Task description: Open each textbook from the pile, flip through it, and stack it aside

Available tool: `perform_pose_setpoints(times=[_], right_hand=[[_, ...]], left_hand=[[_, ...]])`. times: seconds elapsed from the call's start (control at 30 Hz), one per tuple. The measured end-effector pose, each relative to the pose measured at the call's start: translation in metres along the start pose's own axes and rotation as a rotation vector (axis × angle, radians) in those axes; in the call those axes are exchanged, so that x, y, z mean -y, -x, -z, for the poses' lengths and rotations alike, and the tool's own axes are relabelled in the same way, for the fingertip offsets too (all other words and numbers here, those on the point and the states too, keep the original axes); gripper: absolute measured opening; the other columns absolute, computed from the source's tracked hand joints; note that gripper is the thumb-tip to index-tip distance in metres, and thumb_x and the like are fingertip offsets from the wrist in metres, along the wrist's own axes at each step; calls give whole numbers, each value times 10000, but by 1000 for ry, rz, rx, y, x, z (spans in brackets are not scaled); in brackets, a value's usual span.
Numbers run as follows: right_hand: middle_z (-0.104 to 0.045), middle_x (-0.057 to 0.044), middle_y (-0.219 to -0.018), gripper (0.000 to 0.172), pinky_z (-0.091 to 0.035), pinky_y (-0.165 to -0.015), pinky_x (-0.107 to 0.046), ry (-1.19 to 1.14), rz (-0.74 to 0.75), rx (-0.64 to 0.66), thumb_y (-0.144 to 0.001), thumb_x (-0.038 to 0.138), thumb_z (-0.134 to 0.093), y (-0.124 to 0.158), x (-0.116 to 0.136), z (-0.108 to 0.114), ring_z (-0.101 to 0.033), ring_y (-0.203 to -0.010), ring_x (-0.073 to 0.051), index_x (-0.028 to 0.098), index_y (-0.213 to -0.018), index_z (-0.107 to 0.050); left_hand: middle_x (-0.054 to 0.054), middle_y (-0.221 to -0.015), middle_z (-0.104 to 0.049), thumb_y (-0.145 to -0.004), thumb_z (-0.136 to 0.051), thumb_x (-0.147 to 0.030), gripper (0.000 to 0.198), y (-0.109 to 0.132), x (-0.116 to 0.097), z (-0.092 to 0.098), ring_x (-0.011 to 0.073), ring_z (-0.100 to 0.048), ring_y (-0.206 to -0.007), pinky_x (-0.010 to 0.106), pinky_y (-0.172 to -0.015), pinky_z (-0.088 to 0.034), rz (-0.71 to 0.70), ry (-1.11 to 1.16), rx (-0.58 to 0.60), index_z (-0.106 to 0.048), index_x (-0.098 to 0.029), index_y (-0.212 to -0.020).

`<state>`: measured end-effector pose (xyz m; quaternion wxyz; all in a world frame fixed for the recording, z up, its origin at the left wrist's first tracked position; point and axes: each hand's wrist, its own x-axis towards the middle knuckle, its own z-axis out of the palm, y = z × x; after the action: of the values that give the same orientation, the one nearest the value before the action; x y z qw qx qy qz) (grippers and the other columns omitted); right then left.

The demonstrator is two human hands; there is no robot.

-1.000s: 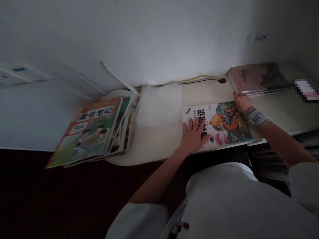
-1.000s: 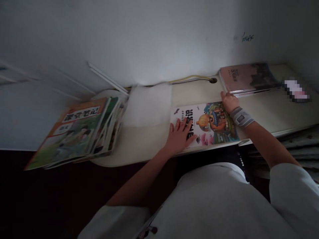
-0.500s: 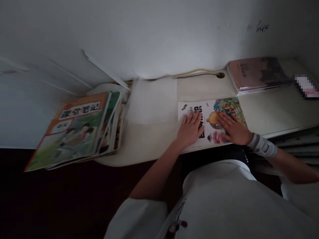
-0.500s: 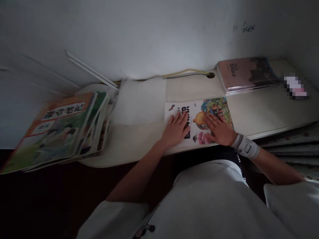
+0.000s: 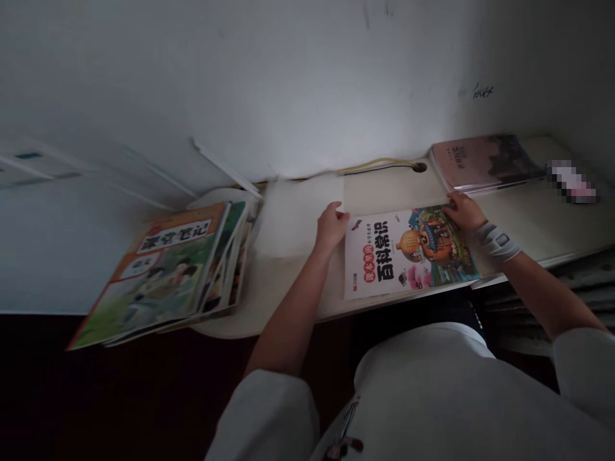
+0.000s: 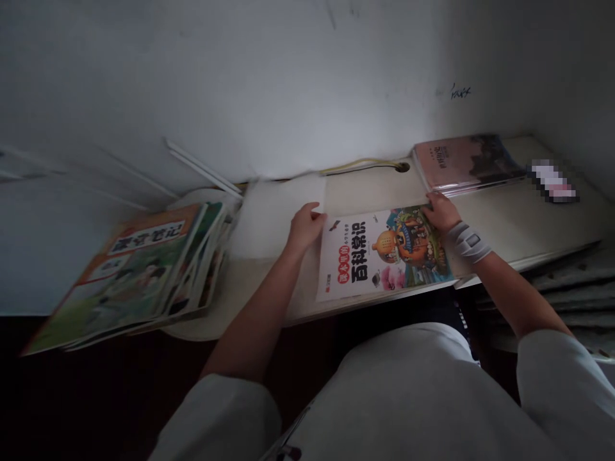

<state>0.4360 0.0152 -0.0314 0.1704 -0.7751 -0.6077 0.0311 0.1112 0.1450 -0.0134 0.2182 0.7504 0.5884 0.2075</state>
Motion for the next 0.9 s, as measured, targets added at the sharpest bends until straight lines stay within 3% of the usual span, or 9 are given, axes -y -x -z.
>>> perform_pose_setpoints(times=[0.1, 0.23, 0.4, 0.57, 0.77, 0.9], right_hand=[[-657, -170, -1102, 395, -455, -911, -403, 36, 6, -40, -817, 277, -524, 4, 0, -5, -588, -1049, -295, 108, -1164, -606], [-670, -180, -1040, 440, -471, -880, -430, -3, -57, -69, -810, 263, -514, 10, -3, -10, -613, -975, -303, 89, -1209, -574], [-659, -147, -1002, 431, -517, -791, -414, -303, -111, -197, -769, 296, -545, 10, -10, -17, -625, -825, -246, 126, -1162, -587], [-631, -125, -1056, 439, -531, -701, -366, -639, -128, -356, -742, 369, -586, 12, -11, -16, -613, -805, -205, 170, -1134, -578], [-580, 34, -646, 457, -479, -596, -291, -890, -80, -347, -758, 397, -634, 18, -1, 0, -543, -585, -137, 217, -1167, -537], [-478, 79, -559, 475, -435, -542, -266, -932, -53, -395, -768, 381, -644, 22, 5, 11, -464, -516, -116, 227, -1201, -523]], left_hand=[[143, -1052, -685, -815, -535, -214, 493, 2, 1, -2, 245, -642, -989, 357, -906, -459, 15, 10, 32, -498, -120, -1298], [122, -967, -695, -789, -555, -193, 441, 3, 4, -2, 247, -647, -950, 371, -900, -459, 18, 70, 12, -552, -151, -1228], [77, -919, -679, -746, -573, -194, 419, 2, 11, -2, 192, -642, -836, 345, -834, -497, -11, 317, -80, -593, -167, -1164], [69, -949, -675, -748, -585, -231, 461, 8, 16, 4, 170, -635, -822, 326, -795, -516, -28, 479, -88, -578, -180, -1206], [149, -1189, -620, -733, -676, -260, 676, 10, 15, 6, 232, -621, -981, 367, -868, -480, -55, 348, -40, -448, -175, -1363], [101, -891, -659, -739, -679, -308, 661, 6, 13, 2, 191, -644, -768, 328, -742, -503, 42, 556, 27, -464, -114, -1333]])
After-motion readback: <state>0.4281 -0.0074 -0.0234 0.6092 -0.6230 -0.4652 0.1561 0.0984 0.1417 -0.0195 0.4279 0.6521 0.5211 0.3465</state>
